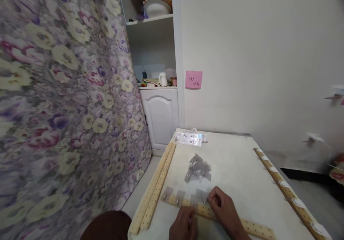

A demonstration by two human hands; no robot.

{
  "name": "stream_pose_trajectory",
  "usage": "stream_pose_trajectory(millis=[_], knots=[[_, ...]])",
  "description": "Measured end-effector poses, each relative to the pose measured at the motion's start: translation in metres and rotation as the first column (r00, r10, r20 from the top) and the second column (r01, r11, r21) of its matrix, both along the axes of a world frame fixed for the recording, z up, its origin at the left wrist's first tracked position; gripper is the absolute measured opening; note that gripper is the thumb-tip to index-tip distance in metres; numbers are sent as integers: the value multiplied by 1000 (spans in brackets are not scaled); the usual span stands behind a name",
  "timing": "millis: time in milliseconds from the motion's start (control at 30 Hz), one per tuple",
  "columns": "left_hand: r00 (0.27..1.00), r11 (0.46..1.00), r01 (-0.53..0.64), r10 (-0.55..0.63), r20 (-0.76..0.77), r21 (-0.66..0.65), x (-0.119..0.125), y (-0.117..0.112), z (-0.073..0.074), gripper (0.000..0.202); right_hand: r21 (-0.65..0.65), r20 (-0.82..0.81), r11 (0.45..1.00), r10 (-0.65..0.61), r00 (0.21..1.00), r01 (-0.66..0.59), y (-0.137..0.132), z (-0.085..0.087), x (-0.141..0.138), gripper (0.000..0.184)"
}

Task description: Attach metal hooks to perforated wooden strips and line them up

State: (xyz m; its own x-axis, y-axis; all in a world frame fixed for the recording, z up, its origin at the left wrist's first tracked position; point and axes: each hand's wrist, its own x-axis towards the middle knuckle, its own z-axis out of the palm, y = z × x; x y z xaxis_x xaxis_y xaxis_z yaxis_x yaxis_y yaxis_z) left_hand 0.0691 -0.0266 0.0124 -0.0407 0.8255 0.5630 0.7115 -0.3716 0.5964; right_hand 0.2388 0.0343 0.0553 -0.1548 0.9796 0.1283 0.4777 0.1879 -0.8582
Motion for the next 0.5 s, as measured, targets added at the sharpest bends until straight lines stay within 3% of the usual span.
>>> stream_pose_trajectory(millis=[133,233,367,500], knots=[[976,995,46,-62,-209,-83,19,4,31,22,-2,3,999,54,999,-54,-11,8,2,12],[971,989,16,-50,-234,-149,29,7,42,19,-15,5,998,59,998,-59,-14,9,5,11],[993,986,57,-72,-94,-154,31,8,42,19,-17,-46,999,42,998,-43,-14,7,11,12],[990,974,6,26,141,-225,33,8,38,13,-26,-228,997,67,971,-74,-9,2,18,16]])
